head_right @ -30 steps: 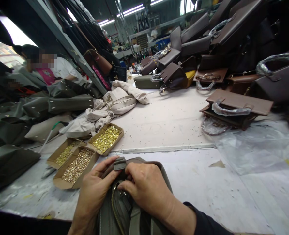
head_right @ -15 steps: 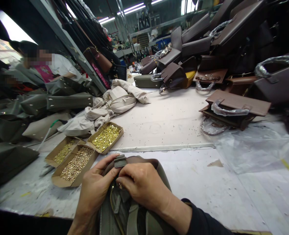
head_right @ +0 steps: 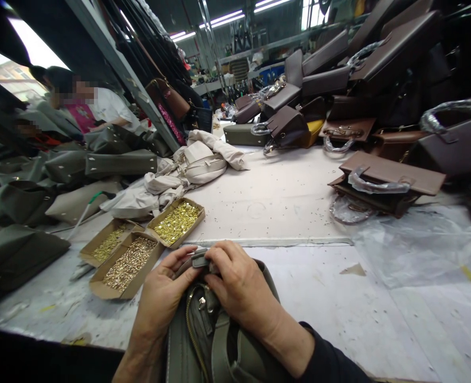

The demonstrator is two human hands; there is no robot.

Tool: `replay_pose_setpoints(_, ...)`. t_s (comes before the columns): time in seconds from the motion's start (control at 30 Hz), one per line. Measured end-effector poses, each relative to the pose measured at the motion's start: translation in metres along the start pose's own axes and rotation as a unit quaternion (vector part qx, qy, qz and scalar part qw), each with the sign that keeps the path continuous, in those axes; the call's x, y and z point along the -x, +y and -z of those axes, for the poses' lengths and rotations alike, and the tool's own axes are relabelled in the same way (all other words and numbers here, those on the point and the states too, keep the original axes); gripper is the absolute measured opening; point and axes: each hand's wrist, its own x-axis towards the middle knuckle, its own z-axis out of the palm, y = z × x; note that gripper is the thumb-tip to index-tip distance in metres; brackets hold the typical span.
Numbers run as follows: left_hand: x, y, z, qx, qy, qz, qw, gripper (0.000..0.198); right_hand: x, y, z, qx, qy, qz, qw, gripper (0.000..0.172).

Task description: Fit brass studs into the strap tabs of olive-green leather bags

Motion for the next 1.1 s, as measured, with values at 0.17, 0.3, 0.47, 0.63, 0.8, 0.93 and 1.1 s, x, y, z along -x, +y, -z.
replay_pose_setpoints(0.17,-0.001,0.002,-0.001,-0.001,-0.006,0.01,1.0,0.059,-0.001,0.003,0.003,-0.044,-0.015,-0.033,0.998,0.035)
replay_pose_setpoints(0.3,0.0,0.002,-0.001,0.002,-0.011,0.011,1.0,0.061,-0.001,0.005,0.002,-0.053,-0.008,-0.039,0.998,0.035)
replay_pose_setpoints(0.47,0.002,0.001,0.0,-0.028,-0.008,-0.012,1.0,0.054,-0.005,0.001,-0.005,-0.022,0.004,-0.042,0.999,0.036)
replay_pose_setpoints(0.63,0.003,0.0,0.0,-0.051,0.003,-0.019,0.999,0.05,-0.006,-0.002,-0.003,0.002,-0.005,-0.044,0.999,0.034)
replay_pose_setpoints(0.8,0.003,-0.001,-0.001,-0.038,0.007,-0.012,0.999,0.049,-0.006,-0.002,-0.002,0.01,-0.019,-0.057,0.998,0.034)
replay_pose_setpoints(0.93,0.005,0.0,-0.001,-0.053,0.01,-0.016,0.998,0.047,-0.009,-0.005,-0.007,0.078,-0.019,-0.057,0.995,0.029)
replay_pose_setpoints(1.1,0.008,0.0,0.0,-0.082,-0.007,-0.024,0.996,0.044,-0.014,-0.011,-0.004,0.169,-0.07,-0.03,0.983,0.022)
